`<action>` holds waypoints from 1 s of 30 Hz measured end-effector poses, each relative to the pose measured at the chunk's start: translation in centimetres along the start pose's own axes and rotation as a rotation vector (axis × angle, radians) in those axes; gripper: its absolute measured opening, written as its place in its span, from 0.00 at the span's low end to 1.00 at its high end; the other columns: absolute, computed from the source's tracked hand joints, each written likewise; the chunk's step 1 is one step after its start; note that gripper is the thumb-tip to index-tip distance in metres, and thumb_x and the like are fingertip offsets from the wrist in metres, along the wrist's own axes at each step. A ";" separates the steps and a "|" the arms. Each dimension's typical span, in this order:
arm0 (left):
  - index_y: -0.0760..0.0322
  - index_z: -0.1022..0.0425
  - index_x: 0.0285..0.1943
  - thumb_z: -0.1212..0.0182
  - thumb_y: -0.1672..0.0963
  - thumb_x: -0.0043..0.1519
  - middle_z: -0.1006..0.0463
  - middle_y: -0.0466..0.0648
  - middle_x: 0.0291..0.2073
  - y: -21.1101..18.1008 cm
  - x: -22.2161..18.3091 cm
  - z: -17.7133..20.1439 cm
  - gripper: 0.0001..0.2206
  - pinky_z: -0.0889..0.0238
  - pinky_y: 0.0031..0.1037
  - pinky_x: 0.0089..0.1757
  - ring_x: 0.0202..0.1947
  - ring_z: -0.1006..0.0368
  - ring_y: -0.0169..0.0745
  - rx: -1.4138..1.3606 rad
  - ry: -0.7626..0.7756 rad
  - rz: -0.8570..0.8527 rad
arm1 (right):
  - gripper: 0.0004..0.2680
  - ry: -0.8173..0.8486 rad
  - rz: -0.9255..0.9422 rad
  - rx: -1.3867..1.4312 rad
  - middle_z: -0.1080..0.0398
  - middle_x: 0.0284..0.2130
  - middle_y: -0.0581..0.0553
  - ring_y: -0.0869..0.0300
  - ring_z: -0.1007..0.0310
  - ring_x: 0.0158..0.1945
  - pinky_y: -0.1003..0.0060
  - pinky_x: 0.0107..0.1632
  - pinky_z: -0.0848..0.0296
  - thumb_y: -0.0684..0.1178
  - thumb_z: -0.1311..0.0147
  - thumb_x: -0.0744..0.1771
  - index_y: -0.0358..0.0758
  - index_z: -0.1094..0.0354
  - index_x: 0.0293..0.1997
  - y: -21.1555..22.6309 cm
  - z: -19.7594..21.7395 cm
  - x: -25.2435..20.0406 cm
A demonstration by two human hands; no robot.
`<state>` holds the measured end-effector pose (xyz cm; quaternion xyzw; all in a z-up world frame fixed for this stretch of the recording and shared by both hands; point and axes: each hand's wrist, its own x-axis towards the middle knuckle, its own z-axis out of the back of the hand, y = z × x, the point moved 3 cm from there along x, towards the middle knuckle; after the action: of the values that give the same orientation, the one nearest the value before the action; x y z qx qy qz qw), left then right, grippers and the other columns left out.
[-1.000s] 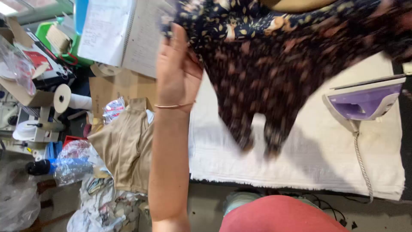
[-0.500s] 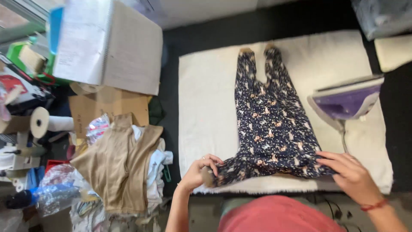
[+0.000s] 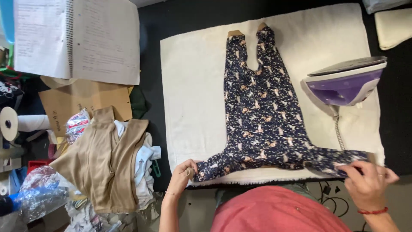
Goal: Ironing and folding baby clothes on a pressing table
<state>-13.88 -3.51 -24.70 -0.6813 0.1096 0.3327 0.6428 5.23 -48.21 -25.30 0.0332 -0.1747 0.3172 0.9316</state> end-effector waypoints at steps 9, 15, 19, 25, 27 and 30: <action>0.60 0.32 0.30 0.57 0.65 0.39 0.29 0.47 0.30 -6.2 -2.5 -8.3 0.13 0.46 0.31 0.38 0.34 0.36 0.42 0.811 -0.272 -0.710 | 0.11 0.183 -0.228 0.333 0.35 0.43 0.50 0.56 0.41 0.41 0.60 0.51 0.49 0.37 0.54 0.57 0.44 0.34 0.38 -0.7 0.5 4.8; 0.52 0.33 0.37 0.54 0.60 0.55 0.34 0.43 0.32 -3.6 0.7 -12.5 0.07 0.48 0.32 0.37 0.29 0.40 0.40 1.135 -0.142 -0.912 | 0.15 0.081 -0.582 0.907 0.41 0.43 0.34 0.54 0.41 0.45 0.63 0.44 0.37 0.38 0.45 0.63 0.28 0.48 0.49 -1.3 -3.1 14.8; 0.52 0.32 0.32 0.52 0.61 0.50 0.34 0.43 0.30 -4.3 0.5 -11.5 0.08 0.52 0.33 0.35 0.29 0.41 0.43 1.049 0.056 -0.790 | 0.09 -0.046 -0.525 0.807 0.34 0.38 0.40 0.56 0.35 0.40 0.64 0.43 0.37 0.42 0.45 0.66 0.31 0.39 0.46 -0.7 -4.7 17.1; 0.57 0.29 0.33 0.48 0.53 0.55 0.30 0.48 0.27 -5.1 2.5 -8.8 0.06 0.42 0.34 0.29 0.26 0.32 0.47 0.654 0.130 -0.637 | 0.12 0.289 -0.467 0.572 0.37 0.25 0.39 0.54 0.42 0.26 0.59 0.27 0.45 0.53 0.44 0.66 0.33 0.40 0.37 0.2 -1.1 20.1; 0.56 0.30 0.38 0.53 0.54 0.57 0.29 0.45 0.32 -7.3 4.6 -7.3 0.08 0.39 0.29 0.31 0.30 0.32 0.40 0.599 0.024 -0.362 | 0.12 0.491 -0.403 0.474 0.33 0.25 0.40 0.54 0.36 0.26 0.60 0.27 0.41 0.56 0.47 0.63 0.37 0.39 0.35 3.5 1.0 21.2; 0.59 0.33 0.46 0.57 0.53 0.58 0.28 0.46 0.41 -8.9 10.4 -4.6 0.13 0.38 0.28 0.40 0.40 0.32 0.38 0.463 -0.176 -0.078 | 0.14 0.878 -0.274 0.302 0.29 0.28 0.44 0.57 0.28 0.28 0.66 0.27 0.29 0.61 0.55 0.60 0.46 0.39 0.40 8.9 2.7 22.8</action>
<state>0.56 -3.64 -23.99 -0.4878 0.1000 0.3315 0.8013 15.85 -28.42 -15.31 0.0540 0.2889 0.1973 0.9353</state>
